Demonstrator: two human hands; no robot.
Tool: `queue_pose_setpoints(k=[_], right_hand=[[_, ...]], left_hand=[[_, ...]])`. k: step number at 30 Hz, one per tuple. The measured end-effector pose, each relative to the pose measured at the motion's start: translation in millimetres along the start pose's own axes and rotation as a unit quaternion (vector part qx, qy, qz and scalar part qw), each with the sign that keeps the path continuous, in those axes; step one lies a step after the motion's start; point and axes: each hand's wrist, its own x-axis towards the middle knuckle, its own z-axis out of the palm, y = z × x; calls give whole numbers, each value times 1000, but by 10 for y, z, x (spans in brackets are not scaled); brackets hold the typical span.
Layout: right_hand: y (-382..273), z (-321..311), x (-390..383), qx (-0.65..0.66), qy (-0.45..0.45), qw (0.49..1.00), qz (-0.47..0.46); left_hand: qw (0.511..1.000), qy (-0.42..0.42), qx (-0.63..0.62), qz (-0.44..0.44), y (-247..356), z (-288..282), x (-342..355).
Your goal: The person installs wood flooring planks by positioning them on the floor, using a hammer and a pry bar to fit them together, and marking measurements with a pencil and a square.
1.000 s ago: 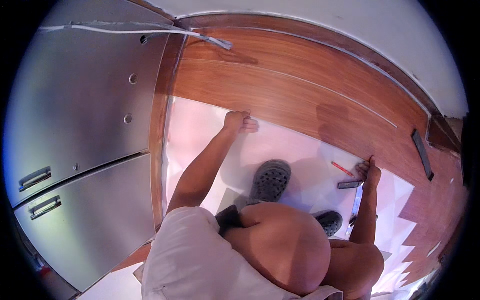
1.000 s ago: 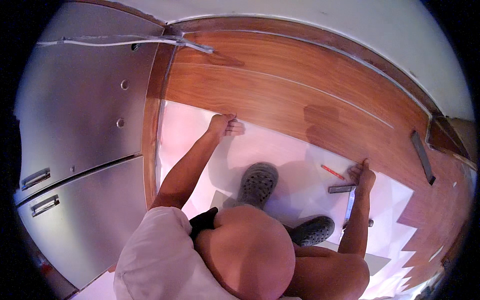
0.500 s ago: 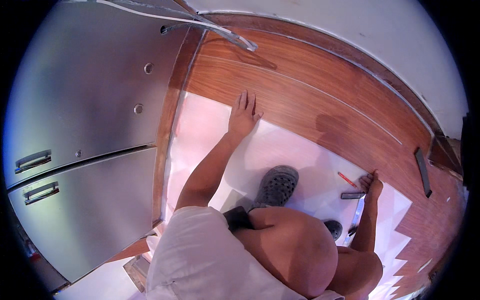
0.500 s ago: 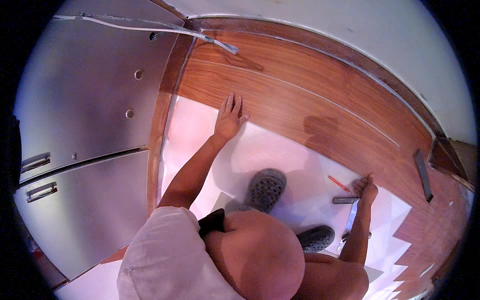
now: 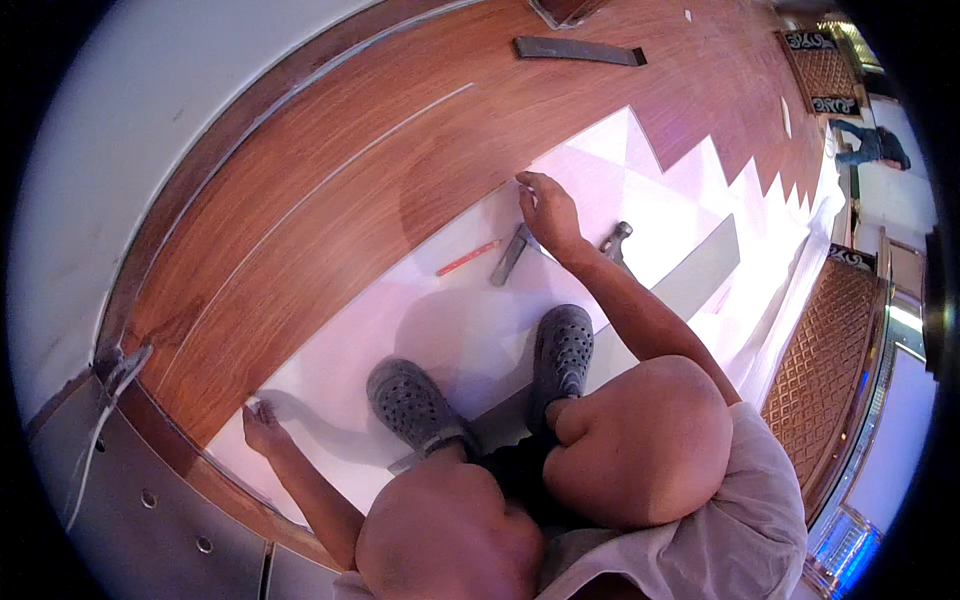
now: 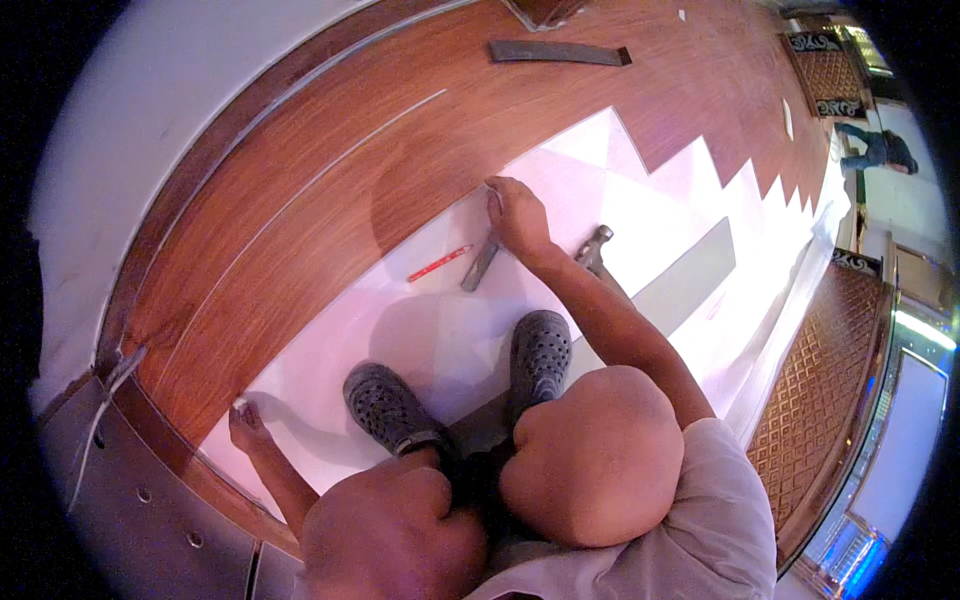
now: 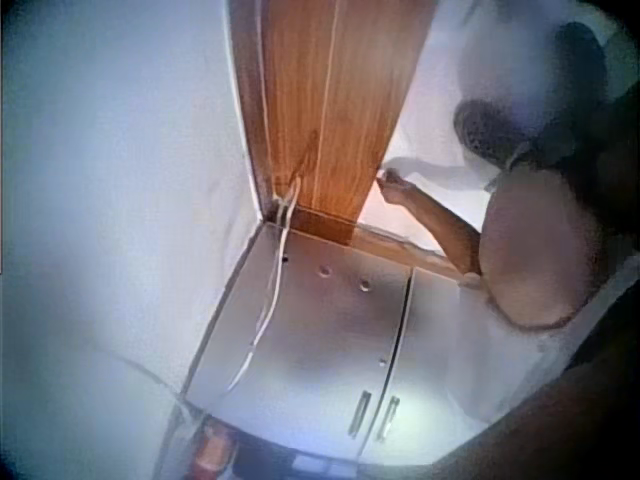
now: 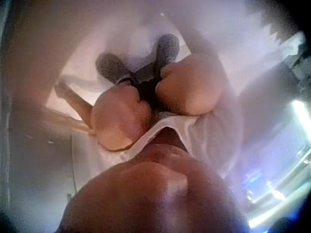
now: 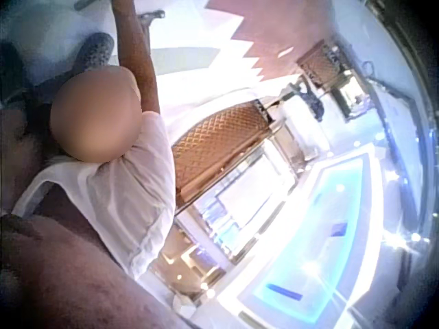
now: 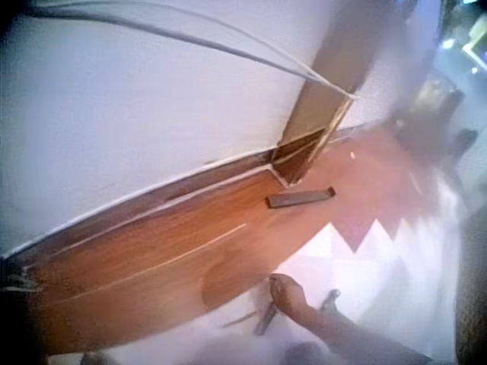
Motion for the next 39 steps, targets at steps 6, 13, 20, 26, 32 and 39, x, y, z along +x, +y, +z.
queue_pose_setpoints(k=[6, 13, 20, 26, 32, 39], right_hand=[[-31, 97, 166, -42, -31, 990, -134], [29, 508, 837, -79, -39, 980, -178], [187, 347, 942, -30, -36, 990, -130], [600, -240, 191, 70, 1, 997, 24], [1062, -906, -1186, -67, 73, 975, 199], [889, -901, -1552, -78, 60, 970, 223]], left_hand=[[977, 50, -122, -168, 227, 165, 168], [891, 192, -186, -366, 447, 418, 510], [909, 165, -177, -339, 461, 442, 459], [938, 155, -130, -282, 394, 37, 715], [984, -87, 14, -154, 428, 121, 540], [974, -175, 65, -127, 265, 677, -35]])
